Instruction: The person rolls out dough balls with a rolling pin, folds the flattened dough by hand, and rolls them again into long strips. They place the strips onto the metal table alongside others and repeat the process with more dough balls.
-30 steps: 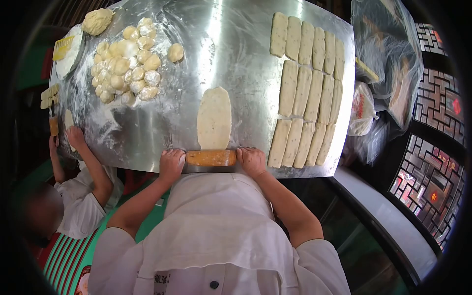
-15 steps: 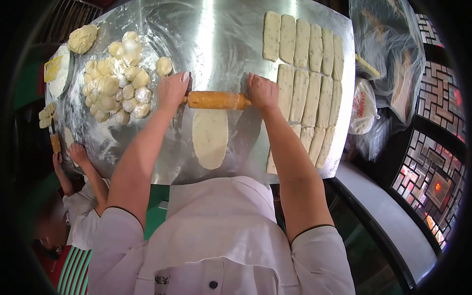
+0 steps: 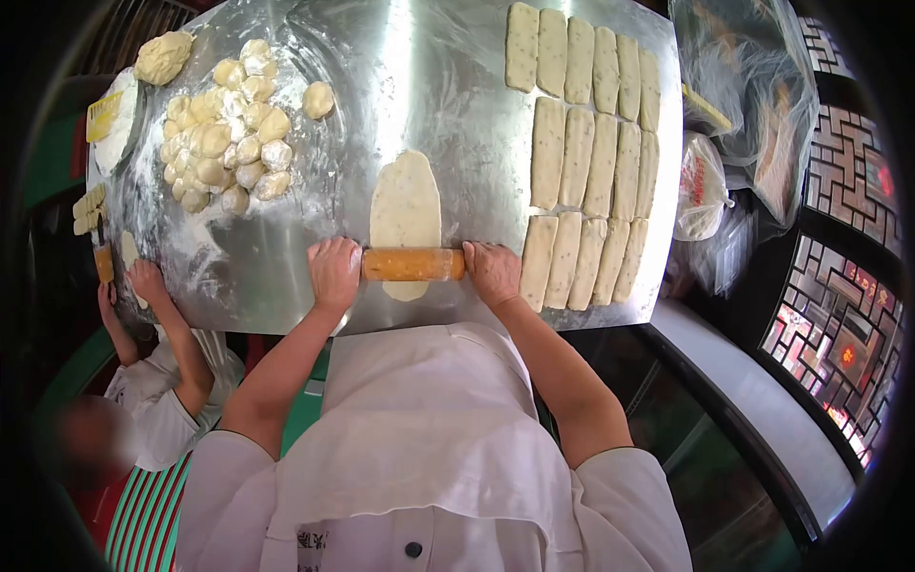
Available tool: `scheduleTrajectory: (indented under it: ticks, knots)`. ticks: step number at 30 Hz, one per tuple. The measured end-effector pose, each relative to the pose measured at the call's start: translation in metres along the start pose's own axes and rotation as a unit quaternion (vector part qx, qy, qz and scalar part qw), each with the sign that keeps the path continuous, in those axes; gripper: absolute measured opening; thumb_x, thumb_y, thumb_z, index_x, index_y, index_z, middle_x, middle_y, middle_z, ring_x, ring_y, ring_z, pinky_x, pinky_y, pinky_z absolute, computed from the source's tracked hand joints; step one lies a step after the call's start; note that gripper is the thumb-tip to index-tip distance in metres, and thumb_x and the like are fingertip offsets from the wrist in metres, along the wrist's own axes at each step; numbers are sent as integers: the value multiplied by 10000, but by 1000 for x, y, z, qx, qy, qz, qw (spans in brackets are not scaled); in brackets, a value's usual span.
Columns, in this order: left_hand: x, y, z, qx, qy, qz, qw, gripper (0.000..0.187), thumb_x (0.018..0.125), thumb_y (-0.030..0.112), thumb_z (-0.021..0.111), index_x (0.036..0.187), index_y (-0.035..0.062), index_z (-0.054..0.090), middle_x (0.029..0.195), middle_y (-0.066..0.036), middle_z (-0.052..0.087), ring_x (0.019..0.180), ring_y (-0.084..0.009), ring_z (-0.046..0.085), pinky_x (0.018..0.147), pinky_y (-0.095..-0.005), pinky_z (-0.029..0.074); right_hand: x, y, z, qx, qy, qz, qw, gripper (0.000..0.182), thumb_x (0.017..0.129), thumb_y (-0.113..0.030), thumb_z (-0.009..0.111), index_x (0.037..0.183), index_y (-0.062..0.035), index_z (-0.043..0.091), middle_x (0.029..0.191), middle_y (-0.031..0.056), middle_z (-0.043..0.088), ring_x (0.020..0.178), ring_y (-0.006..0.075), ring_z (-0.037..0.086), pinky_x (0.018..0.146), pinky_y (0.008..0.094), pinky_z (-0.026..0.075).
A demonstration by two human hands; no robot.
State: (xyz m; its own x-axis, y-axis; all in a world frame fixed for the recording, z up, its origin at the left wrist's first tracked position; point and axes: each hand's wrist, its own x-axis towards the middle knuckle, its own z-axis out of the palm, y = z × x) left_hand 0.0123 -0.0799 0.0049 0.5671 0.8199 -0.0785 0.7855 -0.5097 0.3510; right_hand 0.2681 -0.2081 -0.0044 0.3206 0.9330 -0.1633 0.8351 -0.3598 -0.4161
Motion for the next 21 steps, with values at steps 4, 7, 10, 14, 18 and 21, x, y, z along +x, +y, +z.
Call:
scheduleTrajectory:
  ticks: [4,7,10,14,18,21]
  knots:
    - [-54,-1,-2,-46,-34,41,998,118,881,200,584,839,99,626,815,-58,603,819,-256,573,801,-414,395,-43,2,6,11,-15,-29,999,332,943,-259,539,670,-89,621,690,101,645,666,293,629,651,409,502]
    - [-84,-4,-6,-70,-65,73,993,128,893,189,571,859,86,637,824,-66,613,787,-279,587,771,-409,415,-67,1,10,15,-6,-44,999,301,918,-238,570,659,-96,628,676,92,648,645,282,630,653,402,503]
    - [-67,-12,-10,-132,-182,13,974,180,932,174,522,916,38,641,859,-101,634,794,-256,602,802,-370,448,-74,1,12,9,-14,-33,999,337,939,-256,543,661,-86,631,662,86,651,635,273,636,657,388,504]
    - [39,-10,-15,-378,72,-157,909,170,922,155,549,938,23,655,911,-124,637,837,-272,627,768,-368,484,-75,2,18,64,-81,210,972,451,979,-357,470,665,-65,609,616,66,626,588,238,618,592,390,484]
    - [136,12,2,-285,48,-44,956,166,825,112,687,979,56,662,930,-115,630,883,-298,607,802,-381,488,-54,22,31,496,-60,301,812,479,997,-454,403,725,-80,528,526,8,462,423,165,426,439,337,372]
    - [167,32,20,-139,62,106,983,203,774,90,722,956,56,639,901,-98,618,901,-293,589,815,-388,483,-35,29,9,635,-144,379,657,450,1001,-465,367,744,-110,465,535,-32,352,416,105,282,405,281,263]
